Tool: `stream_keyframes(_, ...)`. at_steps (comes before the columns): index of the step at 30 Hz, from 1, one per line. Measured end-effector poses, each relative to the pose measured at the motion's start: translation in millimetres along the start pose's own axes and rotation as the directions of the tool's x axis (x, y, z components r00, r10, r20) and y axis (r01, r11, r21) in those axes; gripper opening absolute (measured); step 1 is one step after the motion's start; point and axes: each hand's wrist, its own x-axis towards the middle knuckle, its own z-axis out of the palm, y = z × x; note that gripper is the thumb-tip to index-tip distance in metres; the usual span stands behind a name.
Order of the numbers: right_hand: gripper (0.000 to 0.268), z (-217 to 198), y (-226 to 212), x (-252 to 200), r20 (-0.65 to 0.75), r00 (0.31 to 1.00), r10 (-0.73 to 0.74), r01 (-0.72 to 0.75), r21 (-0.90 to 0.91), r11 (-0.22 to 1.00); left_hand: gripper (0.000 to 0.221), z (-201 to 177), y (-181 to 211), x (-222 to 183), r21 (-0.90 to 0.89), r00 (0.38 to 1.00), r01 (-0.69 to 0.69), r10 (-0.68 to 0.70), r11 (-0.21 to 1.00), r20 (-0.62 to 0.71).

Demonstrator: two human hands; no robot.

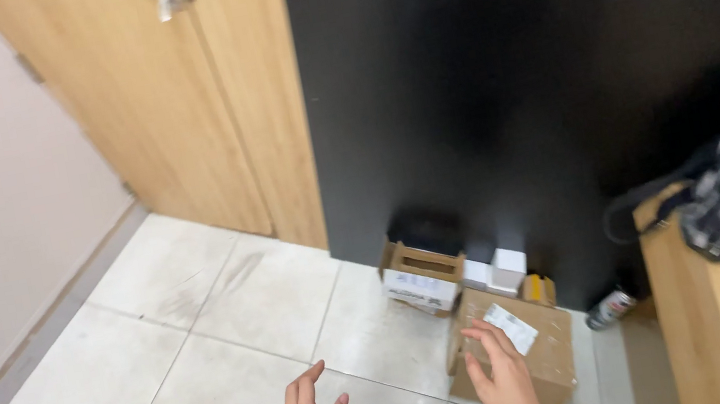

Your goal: Moving packaged items from a display shelf to a production workbench.

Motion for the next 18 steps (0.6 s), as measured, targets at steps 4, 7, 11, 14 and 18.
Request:
stream_keyframes(4, 0.033, 55.2, -49.8, 47.7, 0.193, 0.979, -0.062, 0.062, 0.005, 0.998, 0.056, -38.2, -13.4, -2.1, -0.155, 0.973, 0.137, -0.162, 0.978, -0.164)
stream_keyframes(7, 0.03, 105.0, -82.5, 80.8, 0.365, 0.931, 0.007, -0.002, -0.013, 1.0, 0.055, -46.2, -51.4, 5.2, -0.232, 0.94, 0.117, -0.183, 0.966, -0.289)
stream_keyframes(11, 0.023, 184.1, -114.1, 129.1, 0.502, 0.853, -0.142, 0.163, 0.001, 0.987, 0.057, -69.7, -94.8, 22.9, -0.359, 0.83, 0.348, -0.463, 0.866, -0.312)
stream_keyframes(14, 0.021, 241.5, -148.7, 164.7, 0.609, 0.758, -0.233, 0.23, 0.084, 0.97, 0.059, -75.4, -128.9, 37.5, -0.48, 0.725, 0.308, -0.53, 0.821, -0.441)
stream_keyframes(18, 0.026, 333.6, -197.9, 207.9, 0.709, 0.581, -0.4, 0.352, 0.224, 0.909, 0.063, -116.1, -147.6, 62.6, -0.565, 0.566, 0.382, -0.668, 0.732, -0.483)
